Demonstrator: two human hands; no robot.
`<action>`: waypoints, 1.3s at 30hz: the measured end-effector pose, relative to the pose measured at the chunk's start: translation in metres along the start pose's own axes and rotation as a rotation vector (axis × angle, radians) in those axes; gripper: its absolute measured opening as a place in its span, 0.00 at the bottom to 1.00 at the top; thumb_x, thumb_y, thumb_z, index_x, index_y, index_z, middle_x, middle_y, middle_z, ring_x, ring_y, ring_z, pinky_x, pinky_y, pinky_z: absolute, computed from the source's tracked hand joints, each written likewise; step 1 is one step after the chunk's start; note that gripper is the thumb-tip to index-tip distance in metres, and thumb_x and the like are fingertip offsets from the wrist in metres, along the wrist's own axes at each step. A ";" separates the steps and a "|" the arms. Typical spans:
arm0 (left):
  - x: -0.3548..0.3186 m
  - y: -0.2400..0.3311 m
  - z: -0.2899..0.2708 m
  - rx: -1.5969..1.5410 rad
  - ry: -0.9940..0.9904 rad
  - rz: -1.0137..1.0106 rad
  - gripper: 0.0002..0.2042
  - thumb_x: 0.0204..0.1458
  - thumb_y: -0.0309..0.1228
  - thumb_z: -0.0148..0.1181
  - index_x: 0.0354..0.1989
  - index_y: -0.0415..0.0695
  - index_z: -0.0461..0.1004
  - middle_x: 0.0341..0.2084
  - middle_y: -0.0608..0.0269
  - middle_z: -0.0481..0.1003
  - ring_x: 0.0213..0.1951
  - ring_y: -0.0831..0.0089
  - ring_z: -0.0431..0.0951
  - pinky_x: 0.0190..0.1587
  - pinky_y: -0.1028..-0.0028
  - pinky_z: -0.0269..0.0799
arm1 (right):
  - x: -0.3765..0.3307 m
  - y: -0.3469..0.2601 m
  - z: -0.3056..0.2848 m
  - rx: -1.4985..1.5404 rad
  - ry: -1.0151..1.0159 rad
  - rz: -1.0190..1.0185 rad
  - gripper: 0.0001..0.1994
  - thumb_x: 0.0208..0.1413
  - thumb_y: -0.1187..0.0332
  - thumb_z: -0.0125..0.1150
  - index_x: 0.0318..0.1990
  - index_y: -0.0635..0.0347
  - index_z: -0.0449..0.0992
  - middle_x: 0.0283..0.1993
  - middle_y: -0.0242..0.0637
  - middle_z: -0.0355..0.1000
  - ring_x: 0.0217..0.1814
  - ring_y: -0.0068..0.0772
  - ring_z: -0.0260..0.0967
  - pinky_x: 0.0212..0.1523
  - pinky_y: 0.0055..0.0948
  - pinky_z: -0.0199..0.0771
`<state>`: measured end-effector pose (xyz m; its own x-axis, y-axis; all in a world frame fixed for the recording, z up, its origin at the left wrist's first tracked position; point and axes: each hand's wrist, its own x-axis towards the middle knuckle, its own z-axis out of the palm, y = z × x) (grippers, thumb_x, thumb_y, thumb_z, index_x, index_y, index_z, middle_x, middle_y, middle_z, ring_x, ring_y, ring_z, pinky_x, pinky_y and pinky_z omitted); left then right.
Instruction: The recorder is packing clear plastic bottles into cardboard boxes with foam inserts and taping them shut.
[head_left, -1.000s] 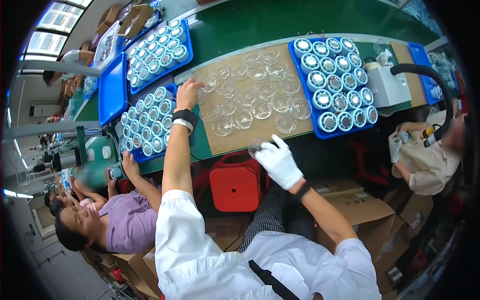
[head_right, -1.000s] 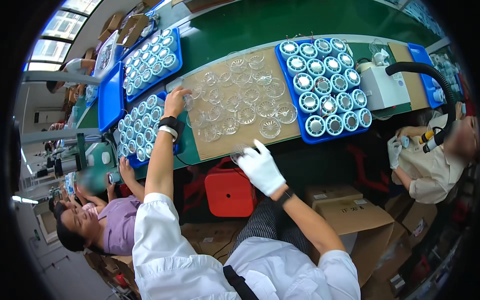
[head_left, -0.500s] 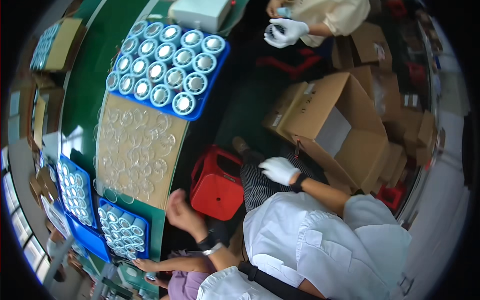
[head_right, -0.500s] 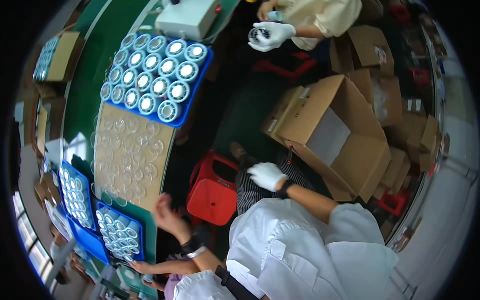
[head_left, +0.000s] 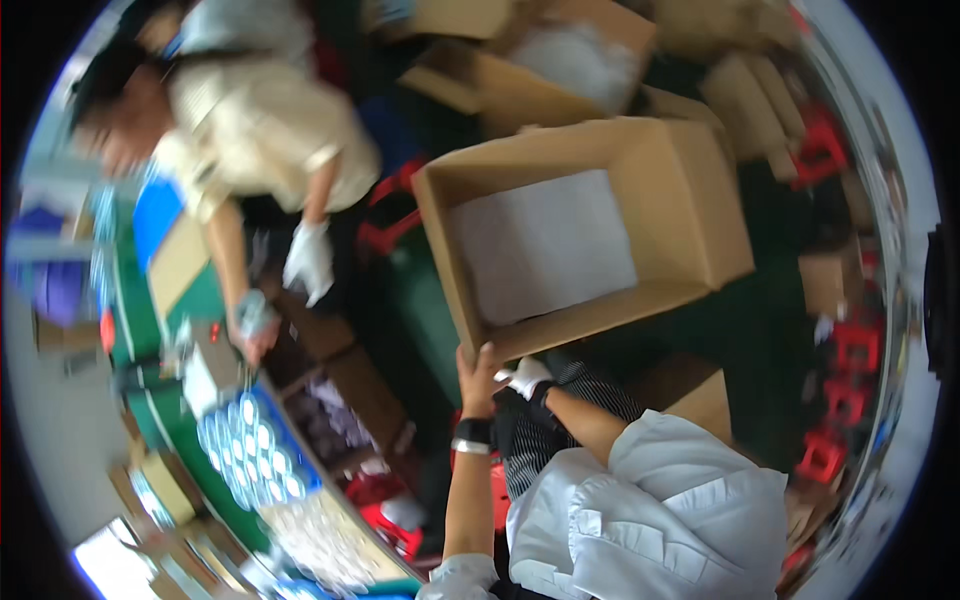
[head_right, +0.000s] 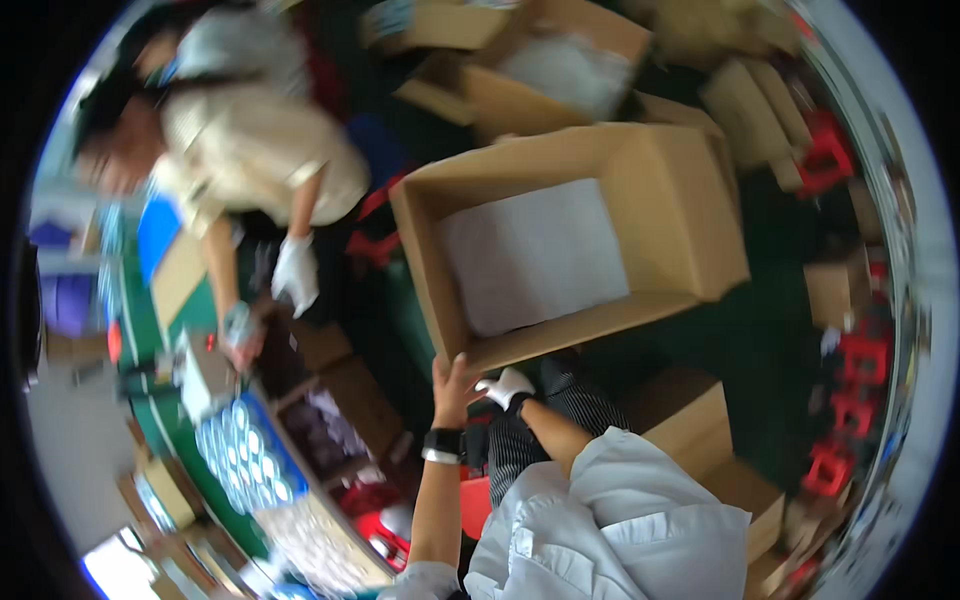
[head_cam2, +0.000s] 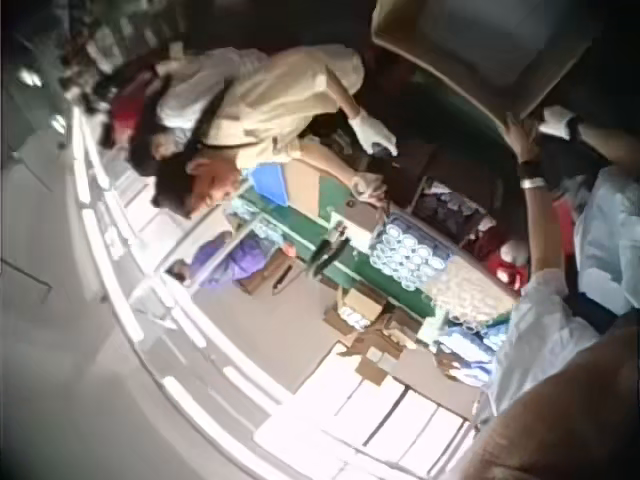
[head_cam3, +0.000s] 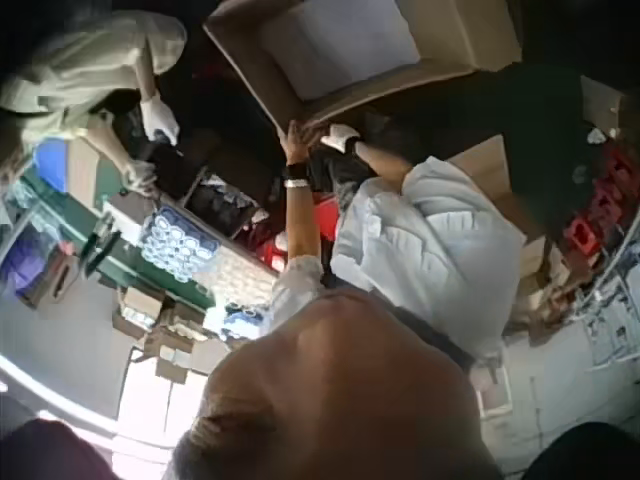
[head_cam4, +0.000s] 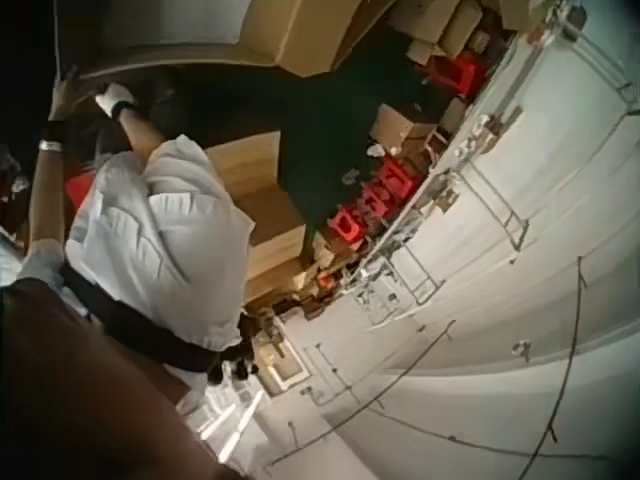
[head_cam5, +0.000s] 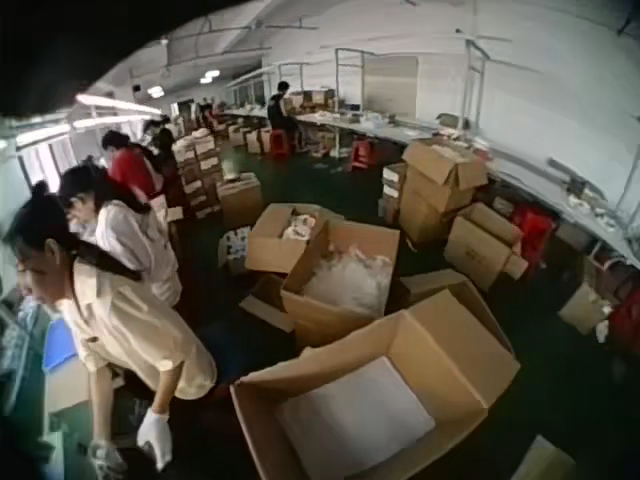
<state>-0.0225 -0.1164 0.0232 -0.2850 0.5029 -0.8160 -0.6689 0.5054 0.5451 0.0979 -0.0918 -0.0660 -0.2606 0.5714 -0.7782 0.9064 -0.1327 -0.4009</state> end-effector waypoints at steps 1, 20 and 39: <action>0.009 -0.011 0.000 -0.029 0.040 0.009 0.28 0.49 0.39 0.53 0.57 0.51 0.49 0.50 0.52 0.59 0.41 0.53 0.71 0.33 0.59 0.74 | -0.001 0.010 -0.001 -0.003 -0.106 0.040 0.25 0.41 0.49 0.52 0.36 0.64 0.73 0.35 0.55 0.71 0.41 0.50 0.69 0.40 0.41 0.68; 0.047 -0.007 -0.052 0.085 0.254 -0.022 0.19 0.47 0.24 0.40 0.51 0.37 0.56 0.36 0.43 0.70 0.33 0.47 0.74 0.36 0.52 0.74 | 0.018 0.005 0.053 0.479 -0.197 -0.397 0.13 0.52 0.63 0.43 0.35 0.62 0.71 0.33 0.49 0.71 0.38 0.48 0.69 0.38 0.41 0.66; 0.014 0.061 0.122 0.516 -0.517 0.022 0.28 0.41 0.30 0.53 0.54 0.35 0.56 0.50 0.49 0.62 0.49 0.49 0.64 0.48 0.53 0.65 | -0.173 0.271 -0.089 1.655 0.415 0.132 0.09 0.51 0.64 0.51 0.33 0.60 0.68 0.26 0.38 0.72 0.22 0.27 0.70 0.19 0.23 0.69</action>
<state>0.0162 0.0071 0.0686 0.1512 0.7188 -0.6786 -0.2215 0.6937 0.6854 0.4179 -0.1541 0.0033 0.1214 0.6093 -0.7836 -0.4413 -0.6740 -0.5924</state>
